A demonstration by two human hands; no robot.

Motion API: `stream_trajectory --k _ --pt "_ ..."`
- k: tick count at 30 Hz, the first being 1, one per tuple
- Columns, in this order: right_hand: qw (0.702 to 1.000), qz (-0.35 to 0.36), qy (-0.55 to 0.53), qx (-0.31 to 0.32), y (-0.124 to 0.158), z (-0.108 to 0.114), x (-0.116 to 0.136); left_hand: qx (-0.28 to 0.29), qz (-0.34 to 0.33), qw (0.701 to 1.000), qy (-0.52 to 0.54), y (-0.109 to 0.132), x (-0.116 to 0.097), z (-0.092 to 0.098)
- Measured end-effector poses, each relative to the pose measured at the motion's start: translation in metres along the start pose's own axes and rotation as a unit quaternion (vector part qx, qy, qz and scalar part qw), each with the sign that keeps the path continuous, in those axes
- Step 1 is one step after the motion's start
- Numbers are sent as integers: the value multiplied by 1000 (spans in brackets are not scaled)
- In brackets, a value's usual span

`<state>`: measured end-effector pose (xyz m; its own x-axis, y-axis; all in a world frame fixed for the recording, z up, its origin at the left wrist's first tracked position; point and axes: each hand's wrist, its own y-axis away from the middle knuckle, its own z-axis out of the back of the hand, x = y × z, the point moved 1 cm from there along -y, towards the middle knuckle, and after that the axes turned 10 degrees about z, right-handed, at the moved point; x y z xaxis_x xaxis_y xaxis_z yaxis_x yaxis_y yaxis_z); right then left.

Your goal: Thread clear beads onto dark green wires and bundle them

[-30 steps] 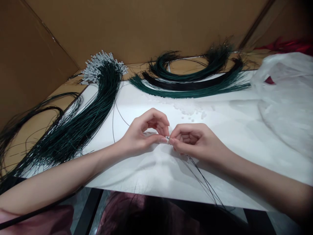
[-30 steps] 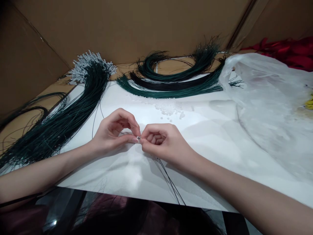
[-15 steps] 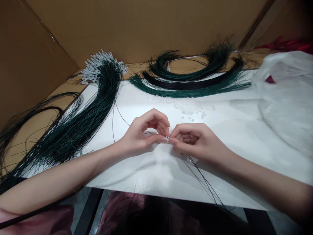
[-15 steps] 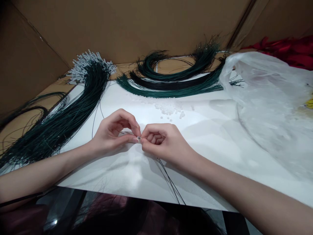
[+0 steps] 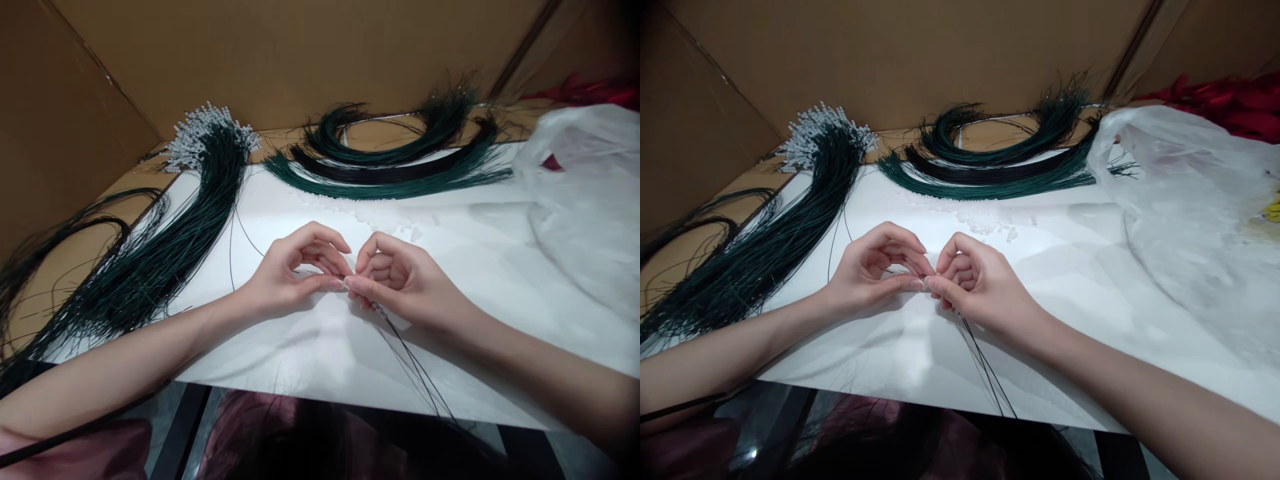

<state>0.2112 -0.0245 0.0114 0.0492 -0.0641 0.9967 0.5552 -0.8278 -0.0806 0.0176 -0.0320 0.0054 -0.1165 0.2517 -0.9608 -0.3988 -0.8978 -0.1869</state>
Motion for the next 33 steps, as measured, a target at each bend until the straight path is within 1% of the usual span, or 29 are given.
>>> stream_trajectory --k 2,5,10,15,27,30,33 --pt "1000 8 6 -1 0 1 0 5 -3 1000 -1 1 -1 0" --pt "1000 12 15 0 -1 1 -1 -4 -1 1000 -4 1 -1 1" --pt "999 2 28 17 -2 -1 1 -12 17 1000 -14 0 0 1" --pt "1000 -11 5 10 0 -2 3 -15 31 999 -2 -2 1 1" --pt "1000 -1 -12 19 -1 -1 2 -4 41 999 15 0 -1 -1" --pt "1000 -7 -4 19 -2 0 2 -7 45 999 21 0 -1 0" --pt "999 -16 22 35 -2 -1 3 -7 46 999 25 -1 -1 0"
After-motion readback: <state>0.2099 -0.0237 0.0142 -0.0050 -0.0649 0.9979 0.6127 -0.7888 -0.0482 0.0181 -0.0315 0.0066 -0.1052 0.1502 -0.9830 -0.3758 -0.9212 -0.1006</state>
